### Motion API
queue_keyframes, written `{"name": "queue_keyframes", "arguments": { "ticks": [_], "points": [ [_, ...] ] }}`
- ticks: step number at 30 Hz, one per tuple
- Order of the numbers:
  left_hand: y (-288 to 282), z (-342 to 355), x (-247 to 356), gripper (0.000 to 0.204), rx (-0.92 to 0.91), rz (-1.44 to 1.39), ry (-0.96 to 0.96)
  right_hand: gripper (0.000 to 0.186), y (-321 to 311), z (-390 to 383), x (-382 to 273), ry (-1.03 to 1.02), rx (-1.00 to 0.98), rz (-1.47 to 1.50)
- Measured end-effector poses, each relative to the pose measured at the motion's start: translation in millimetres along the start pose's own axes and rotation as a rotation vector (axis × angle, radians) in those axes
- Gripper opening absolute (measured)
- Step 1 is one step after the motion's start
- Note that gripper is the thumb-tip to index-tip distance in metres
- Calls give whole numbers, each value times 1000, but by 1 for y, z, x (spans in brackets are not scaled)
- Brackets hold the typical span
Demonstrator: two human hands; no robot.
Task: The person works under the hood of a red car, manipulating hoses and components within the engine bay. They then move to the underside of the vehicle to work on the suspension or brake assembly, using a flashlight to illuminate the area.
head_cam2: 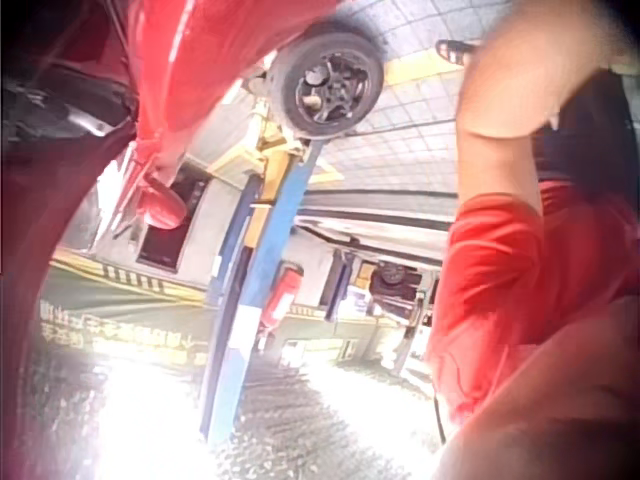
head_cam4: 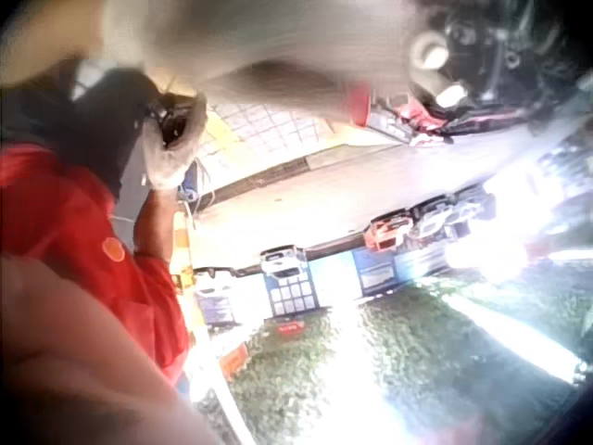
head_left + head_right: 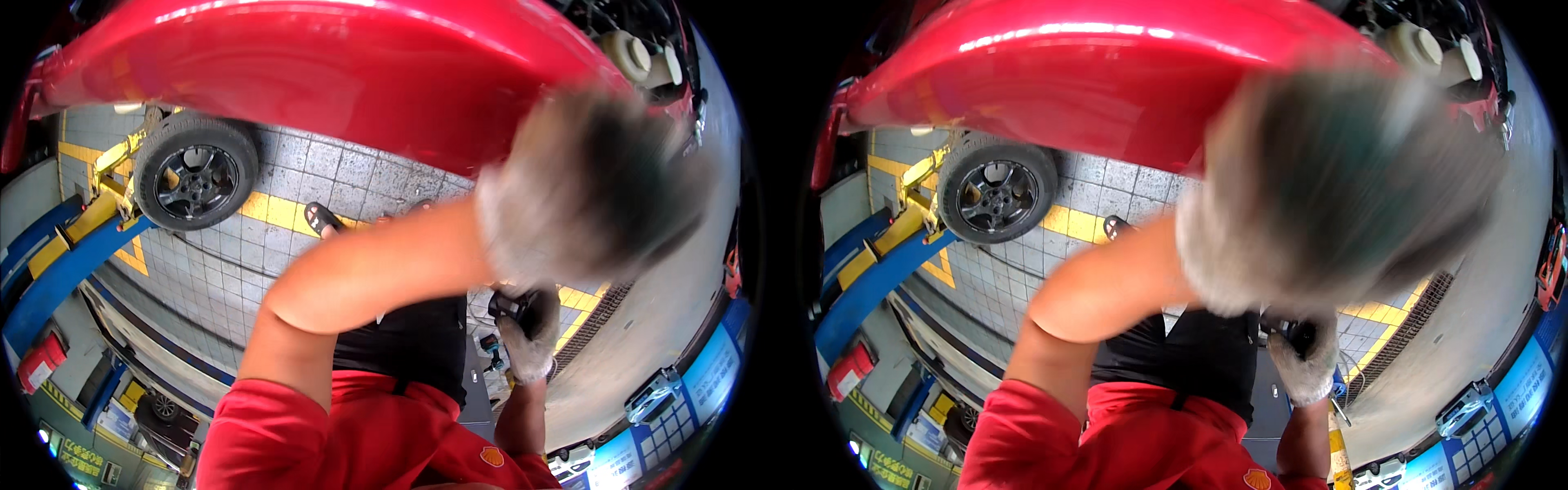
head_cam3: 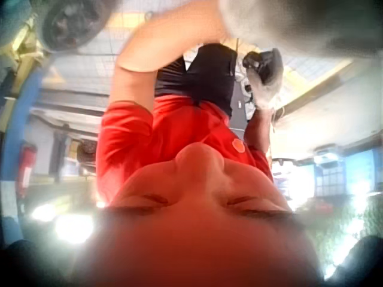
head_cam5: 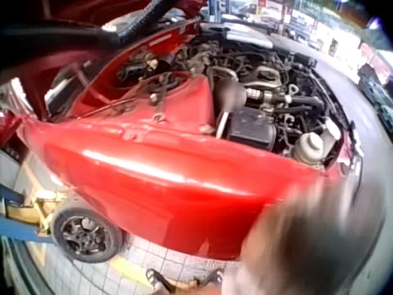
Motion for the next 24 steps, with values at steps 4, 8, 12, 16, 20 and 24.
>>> {"name": "queue_keyframes", "arguments": {
  "ticks": [4, 8, 12, 16, 20, 24],
  "points": [
    [48, -165, -31, 44, 37, -277, -393, 71, 70, 8, 8, 121, 134, -108],
    [31, -320, -66, 67, 133, -363, -764, 56, 185, 22, 13, 259, 84, 105],
    [-13, -388, -89, 76, 183, -198, -782, 43, 280, 37, 18, 260, -16, 69],
    [-55, -419, -132, 76, 370, -145, -683, 47, 345, 64, 15, 260, 7, -12],
    [-60, -436, -188, 72, 484, -223, -663, 52, 386, 97, -10, 112, -58, -79],
    [-65, -460, -268, 75, 678, -473, -611, 52, 399, 136, -6, 3, -263, -176]
  ]
}}
Point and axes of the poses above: each hand's wrist, its own z-axis towards the middle knuckle, its own y-axis out of the palm, x = y × z, the point moved 8 cm from there along z, towards the middle knuckle, and after that the axes turned 6 degrees about -z, right-handed, at the moved point
